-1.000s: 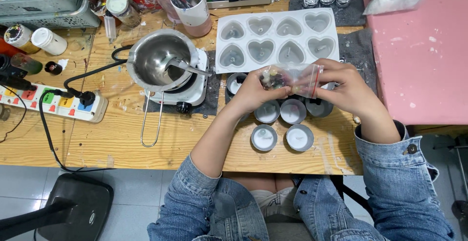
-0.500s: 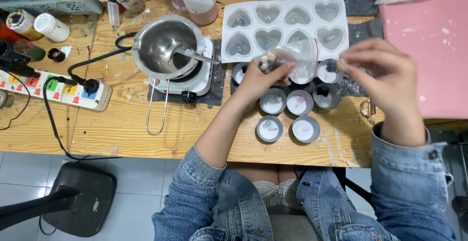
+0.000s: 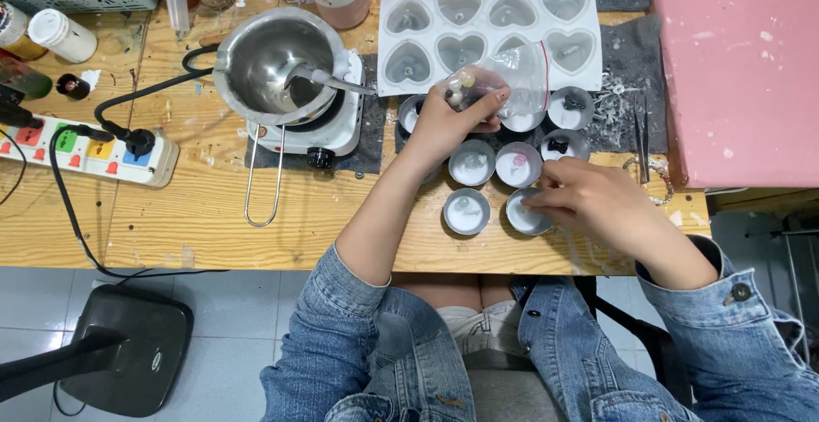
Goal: Placing decorative beads and wicks into small metal candle tins at a workshop bench.
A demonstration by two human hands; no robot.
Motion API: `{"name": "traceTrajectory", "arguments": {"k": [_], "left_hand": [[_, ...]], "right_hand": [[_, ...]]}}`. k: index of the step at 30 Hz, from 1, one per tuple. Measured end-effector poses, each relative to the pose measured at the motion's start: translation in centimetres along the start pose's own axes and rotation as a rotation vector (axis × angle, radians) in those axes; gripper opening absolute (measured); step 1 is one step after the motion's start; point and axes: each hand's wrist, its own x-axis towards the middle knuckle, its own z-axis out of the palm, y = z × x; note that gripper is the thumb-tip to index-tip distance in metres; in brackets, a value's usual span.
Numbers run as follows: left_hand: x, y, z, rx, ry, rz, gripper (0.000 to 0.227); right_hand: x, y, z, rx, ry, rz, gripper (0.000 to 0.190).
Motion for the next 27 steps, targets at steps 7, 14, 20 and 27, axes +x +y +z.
{"name": "traceTrajectory", "arguments": {"k": [7,14,20,27], "left_hand": [[-0.1,0.2,0.1,0.007,-0.007,0.009,0.019],[-0.4,0.8,0.3,0.016,-0.007,-0.005,0.020],[-0.3,0.7,0.3,0.035,0.004,-0.024,0.021],[-0.4,0.7,0.3,0.062,0.018,-0.036,0.023]], "right_hand": [[0.2,0.5,0.1,-0.035,-0.018,-0.011,0.020],[0.3,0.3,-0.5,-0.096,-0.172,0.047,0.018],[0.3,0.0,-0.6,-0.138,-0.229,0.073,0.028],[-0.2,1.3,-1.3,-0.149,-0.223,0.056,0.039]]}}
